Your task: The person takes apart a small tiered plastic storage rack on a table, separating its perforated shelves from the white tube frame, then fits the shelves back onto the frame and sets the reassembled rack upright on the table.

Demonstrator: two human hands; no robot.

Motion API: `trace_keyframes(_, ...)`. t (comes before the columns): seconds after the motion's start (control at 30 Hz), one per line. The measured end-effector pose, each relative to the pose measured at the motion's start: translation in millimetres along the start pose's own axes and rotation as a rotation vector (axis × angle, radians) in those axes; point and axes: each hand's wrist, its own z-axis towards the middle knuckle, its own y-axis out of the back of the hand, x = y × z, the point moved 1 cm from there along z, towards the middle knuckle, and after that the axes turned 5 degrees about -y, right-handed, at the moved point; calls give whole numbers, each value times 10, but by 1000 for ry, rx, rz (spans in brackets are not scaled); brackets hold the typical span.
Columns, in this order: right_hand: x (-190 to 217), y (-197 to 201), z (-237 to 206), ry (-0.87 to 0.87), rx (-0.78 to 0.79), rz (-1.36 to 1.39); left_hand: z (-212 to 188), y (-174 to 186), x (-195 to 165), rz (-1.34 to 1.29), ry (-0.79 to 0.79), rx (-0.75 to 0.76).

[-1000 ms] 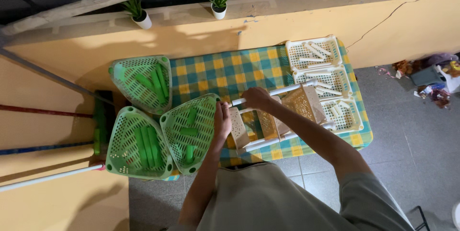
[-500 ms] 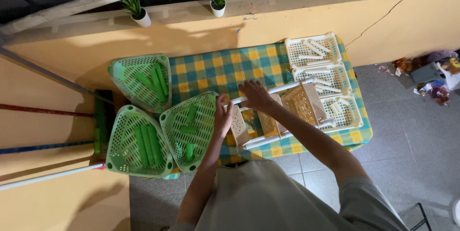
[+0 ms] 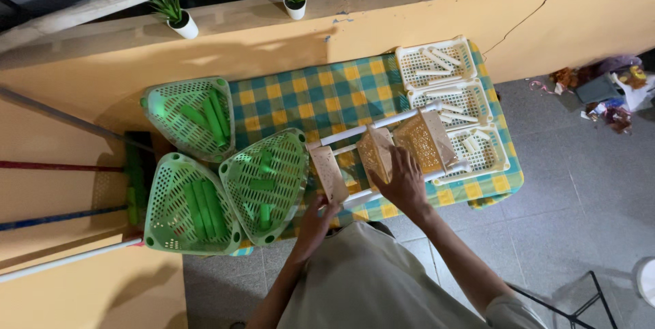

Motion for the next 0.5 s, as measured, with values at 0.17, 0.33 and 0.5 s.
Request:
trace_keyframes(0.17,-72,-138,-73,-137,141,-19,-45,-163,99,-93,-66,42)
trace_keyframes(0.33,-137,-244,-74,-155,180,-66,12,-346,523,-238,-280,15)
trace_keyframes(0.5,-174,-265,-52,-129,163,-21,82,-407,844,-240,-265,60)
